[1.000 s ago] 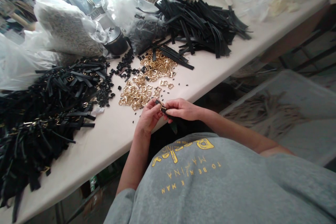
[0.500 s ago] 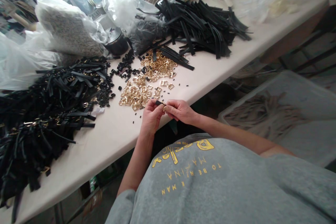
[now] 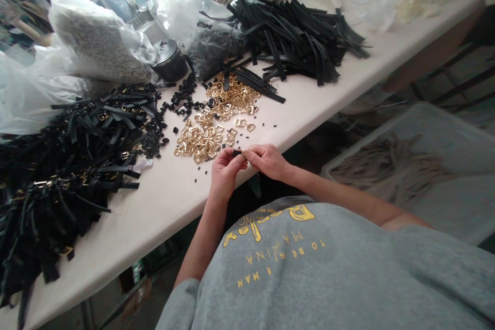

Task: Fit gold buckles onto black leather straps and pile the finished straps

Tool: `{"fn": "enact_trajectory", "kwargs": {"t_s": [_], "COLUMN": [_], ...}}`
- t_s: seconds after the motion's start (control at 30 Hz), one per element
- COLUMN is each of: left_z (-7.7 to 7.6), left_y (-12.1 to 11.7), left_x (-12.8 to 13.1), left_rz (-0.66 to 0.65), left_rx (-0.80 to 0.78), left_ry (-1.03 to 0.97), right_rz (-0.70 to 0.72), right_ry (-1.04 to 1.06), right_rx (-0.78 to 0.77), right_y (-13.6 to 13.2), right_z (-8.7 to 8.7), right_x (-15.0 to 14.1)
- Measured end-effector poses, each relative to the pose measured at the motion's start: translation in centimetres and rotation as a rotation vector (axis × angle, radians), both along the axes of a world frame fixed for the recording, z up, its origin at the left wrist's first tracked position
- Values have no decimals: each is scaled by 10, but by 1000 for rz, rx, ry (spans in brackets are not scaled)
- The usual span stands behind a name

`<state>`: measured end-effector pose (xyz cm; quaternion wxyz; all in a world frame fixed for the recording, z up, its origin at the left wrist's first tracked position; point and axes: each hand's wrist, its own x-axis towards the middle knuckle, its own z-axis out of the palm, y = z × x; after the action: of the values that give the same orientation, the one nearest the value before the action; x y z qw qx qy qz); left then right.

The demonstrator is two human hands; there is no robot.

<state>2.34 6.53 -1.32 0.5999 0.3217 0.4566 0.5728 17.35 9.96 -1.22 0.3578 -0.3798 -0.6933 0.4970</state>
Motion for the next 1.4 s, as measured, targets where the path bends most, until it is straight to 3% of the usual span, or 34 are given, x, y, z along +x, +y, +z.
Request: {"fn": "enact_trajectory", "kwargs": {"t_s": [0.2, 0.27, 0.43, 0.53, 0.73, 0.87, 1.13, 1.27, 1.4], "left_z": [8, 7, 2, 0, 3, 4, 2, 3, 1], "left_y": [7, 7, 4, 3, 4, 3, 0, 0, 0], "left_x": [-9, -15, -17, -13, -10, -14, -21, -18, -12], "left_rz": [104, 122, 17, -16, 20, -19, -140, -89, 15], "left_rx": [-19, -34, -80, -84, 20, 2, -78, -85, -25], "left_ry": [-13, -11, 61, 106, 215, 250, 64, 67, 157], "right_rz": [152, 166, 141, 136, 153, 179, 207, 247, 171], "right_ry": [59, 9, -170, -201, -161, -99, 57, 99, 59], "right_rx": [-158, -147, 128, 194, 179, 152, 31, -19, 70], "right_y": [3, 5, 11, 11, 9, 8, 6, 7, 7], "right_z": [4, 6, 10, 10, 7, 6, 9, 7, 5], "right_x": [10, 15, 19, 16, 14, 16, 16, 16, 14]}}
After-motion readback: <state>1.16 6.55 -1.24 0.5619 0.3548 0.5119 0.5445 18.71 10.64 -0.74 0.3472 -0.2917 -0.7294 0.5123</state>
